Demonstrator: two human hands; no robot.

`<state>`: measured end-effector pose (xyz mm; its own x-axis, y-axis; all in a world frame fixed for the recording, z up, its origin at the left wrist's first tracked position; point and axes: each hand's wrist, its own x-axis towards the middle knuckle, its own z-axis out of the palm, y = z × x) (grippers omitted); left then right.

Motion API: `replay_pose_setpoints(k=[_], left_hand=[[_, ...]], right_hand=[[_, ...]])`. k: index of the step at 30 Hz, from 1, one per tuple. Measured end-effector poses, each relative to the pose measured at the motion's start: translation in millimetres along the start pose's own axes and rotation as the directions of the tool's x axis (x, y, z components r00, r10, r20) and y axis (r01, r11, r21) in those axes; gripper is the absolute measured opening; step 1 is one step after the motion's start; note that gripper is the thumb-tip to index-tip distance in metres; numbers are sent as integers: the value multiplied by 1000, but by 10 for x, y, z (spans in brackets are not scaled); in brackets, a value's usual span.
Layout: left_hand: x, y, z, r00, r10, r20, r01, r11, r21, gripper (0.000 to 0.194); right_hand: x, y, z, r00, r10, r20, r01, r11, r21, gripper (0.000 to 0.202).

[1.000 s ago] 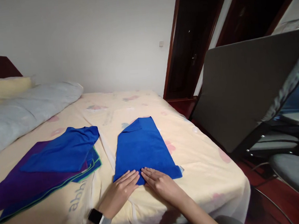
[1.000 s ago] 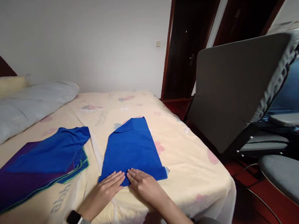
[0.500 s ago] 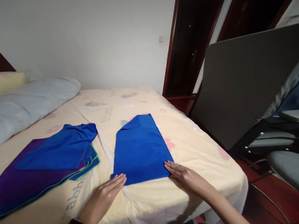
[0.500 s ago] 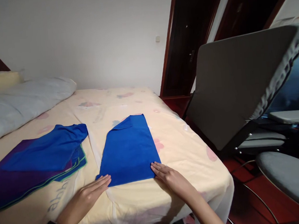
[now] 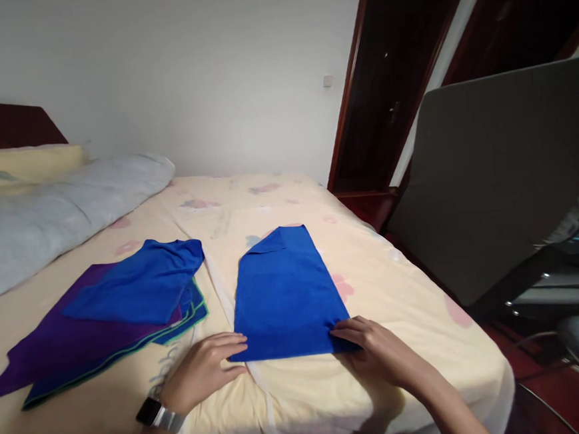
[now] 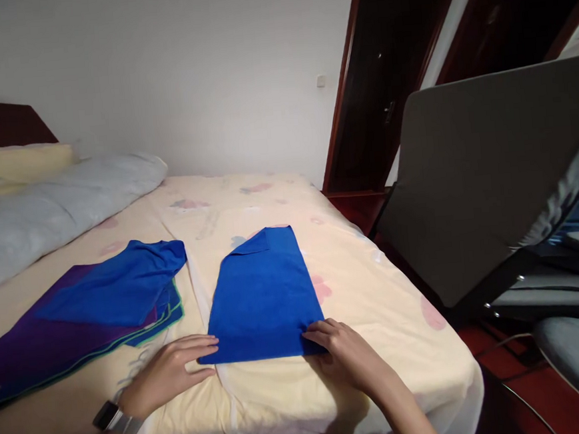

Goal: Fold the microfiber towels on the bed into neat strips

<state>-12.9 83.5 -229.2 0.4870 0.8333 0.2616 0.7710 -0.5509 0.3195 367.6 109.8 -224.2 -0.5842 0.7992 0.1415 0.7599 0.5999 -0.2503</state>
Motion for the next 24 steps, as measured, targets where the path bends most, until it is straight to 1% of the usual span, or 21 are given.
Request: replay_pose_setpoints(k=[3, 6, 9, 11, 12, 14, 15, 16, 17, 18, 20, 22, 24], left_hand=[[-46, -51, 31, 999, -39, -24, 37, 996, -83, 32], [-96, -84, 16, 991, -127, -51, 118, 980, -162, 28], [-61, -95, -2, 961, -270, -59, 247, 936, -250, 25], [25, -114, 22, 929, -362, -74, 318, 886, -338, 29], [82, -132, 47, 910, -404, -92, 340, 854, -394, 34], [201, -184, 107, 860, -495, -123, 373, 774, -511, 47], [255, -213, 135, 832, -541, -120, 395, 731, -557, 54], [301, -241, 158, 807, -581, -107, 419, 691, -589, 57], [337, -264, 174, 787, -611, -84, 446, 658, -606, 56], [363, -282, 183, 775, -630, -57, 472, 636, -610, 53], [386, -303, 184, 767, -641, -16, 509, 624, -593, 44], [389, -312, 182, 766, -643, 8, 531, 625, -572, 40], [390, -319, 189, 765, -643, 19, 539, 624, -566, 40]], right_hand=[[-51, 116, 56, 999, 43, -22, -42, 998, 48, 56], [-134, 226, 54, 994, 95, -55, -83, 978, 194, 41], [-133, 296, 33, 980, 189, -63, -150, 908, 392, 30], [-59, 343, 45, 953, 299, -56, -228, 824, 518, 32], [-5, 374, 62, 930, 364, -54, -271, 777, 567, 36], [113, 449, 114, 867, 495, -54, -355, 690, 630, 42], [169, 490, 144, 833, 552, -48, -393, 650, 651, 44], [216, 530, 173, 802, 596, -32, -426, 608, 670, 45], [253, 566, 199, 782, 624, -1, -450, 566, 691, 43], [280, 595, 220, 770, 637, 37, -466, 523, 714, 41], [305, 627, 243, 761, 641, 97, -479, 455, 751, 37], [307, 621, 237, 758, 642, 112, -476, 428, 768, 34], [308, 584, 206, 750, 651, 117, -473, 404, 783, 32]])
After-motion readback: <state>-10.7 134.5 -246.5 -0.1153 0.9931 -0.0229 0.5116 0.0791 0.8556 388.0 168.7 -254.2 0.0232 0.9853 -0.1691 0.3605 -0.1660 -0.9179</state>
